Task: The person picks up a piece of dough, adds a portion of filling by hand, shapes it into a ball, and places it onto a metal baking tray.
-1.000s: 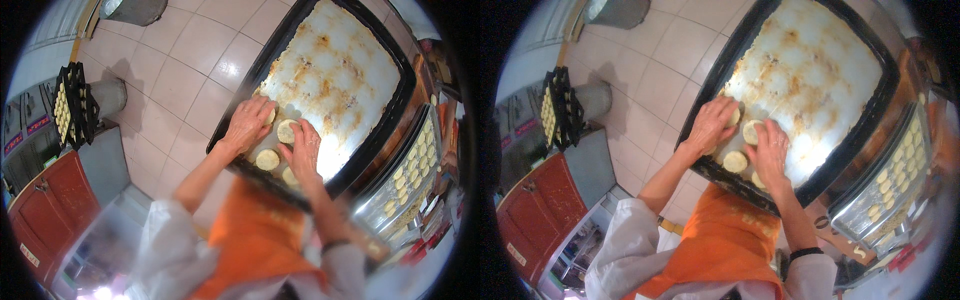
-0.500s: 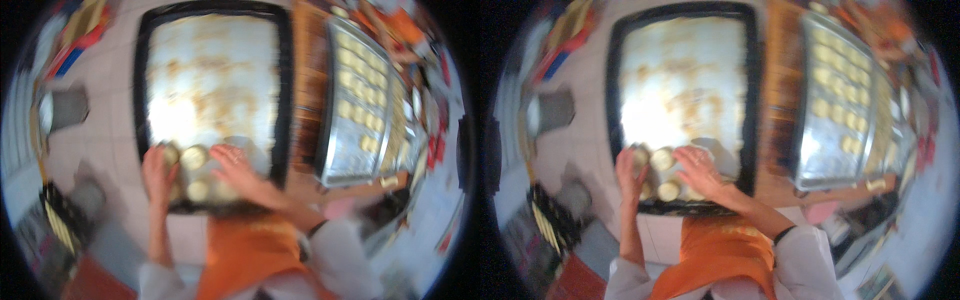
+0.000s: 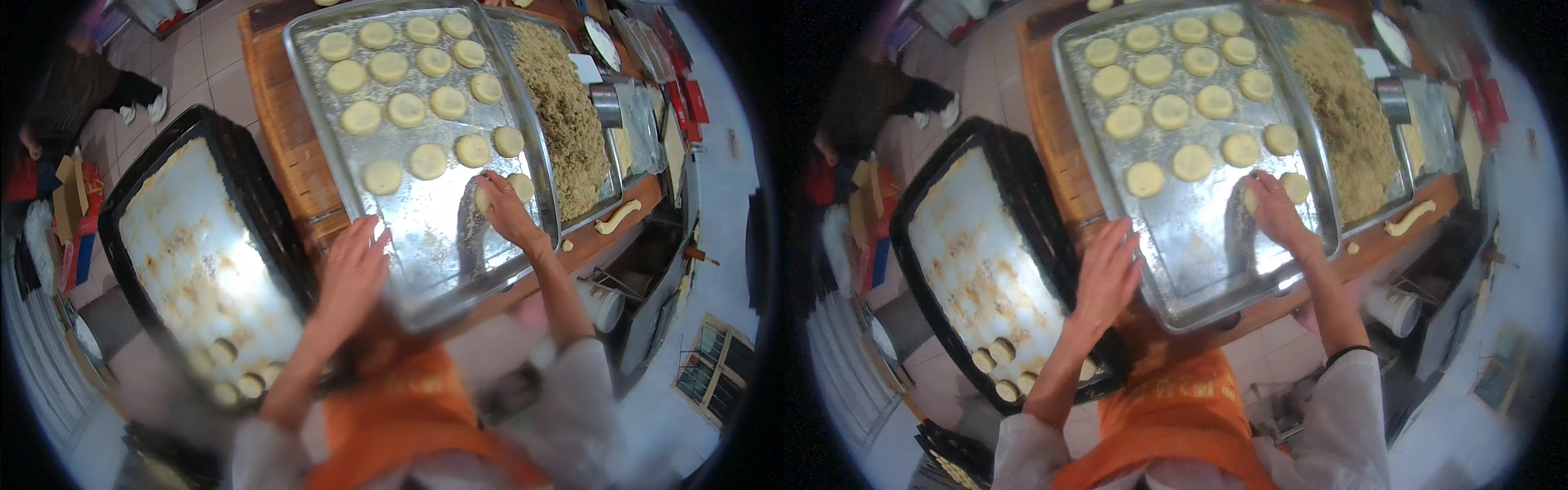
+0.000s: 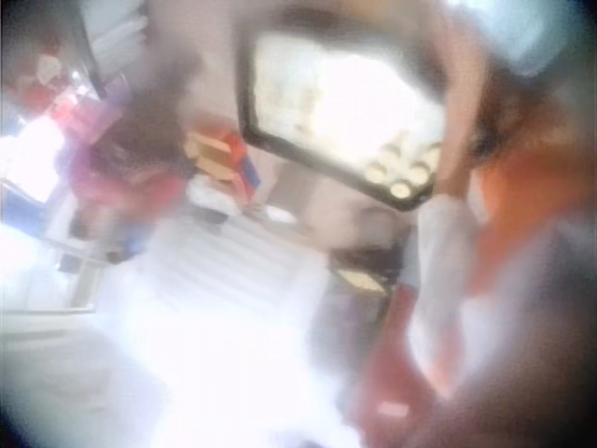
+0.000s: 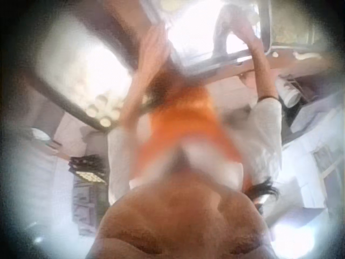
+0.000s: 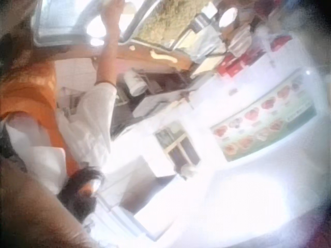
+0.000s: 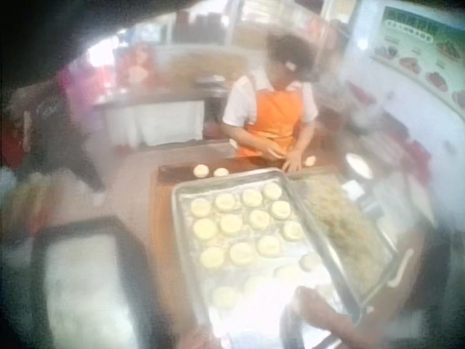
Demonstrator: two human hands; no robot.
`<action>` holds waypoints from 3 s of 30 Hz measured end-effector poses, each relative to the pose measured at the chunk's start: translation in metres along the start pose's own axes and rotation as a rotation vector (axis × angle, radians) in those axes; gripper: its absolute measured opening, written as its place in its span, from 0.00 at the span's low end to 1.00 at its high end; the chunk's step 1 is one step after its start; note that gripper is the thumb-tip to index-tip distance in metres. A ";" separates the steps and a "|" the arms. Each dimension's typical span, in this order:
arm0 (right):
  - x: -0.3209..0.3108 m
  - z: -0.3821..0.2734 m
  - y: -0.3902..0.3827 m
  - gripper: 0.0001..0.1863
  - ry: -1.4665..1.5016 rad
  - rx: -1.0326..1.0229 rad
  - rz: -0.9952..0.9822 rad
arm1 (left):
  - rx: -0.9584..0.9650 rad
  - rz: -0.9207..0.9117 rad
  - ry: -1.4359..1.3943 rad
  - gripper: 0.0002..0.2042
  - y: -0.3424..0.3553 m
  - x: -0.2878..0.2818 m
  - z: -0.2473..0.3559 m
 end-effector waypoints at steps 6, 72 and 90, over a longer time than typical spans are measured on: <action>-0.028 -0.019 -0.012 0.16 -0.185 -0.010 0.013 | 0.158 -0.014 -0.156 0.18 0.110 0.082 0.051; 0.040 -0.354 -0.005 0.21 0.285 -0.435 0.076 | -0.479 0.029 0.235 0.29 -0.240 -0.124 -0.114; -0.020 -0.105 0.098 0.20 -0.095 -0.142 -0.074 | -0.140 -0.453 0.207 0.13 0.123 0.060 -0.060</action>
Point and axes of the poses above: each hand's wrist, its own y-axis towards the middle knuckle, its own x-axis out of the palm, z = x × y, the point moved 4 cm from there along y, towards the middle knuckle, and after that the axes turned 6 degrees about -y, right-handed, at the moved point
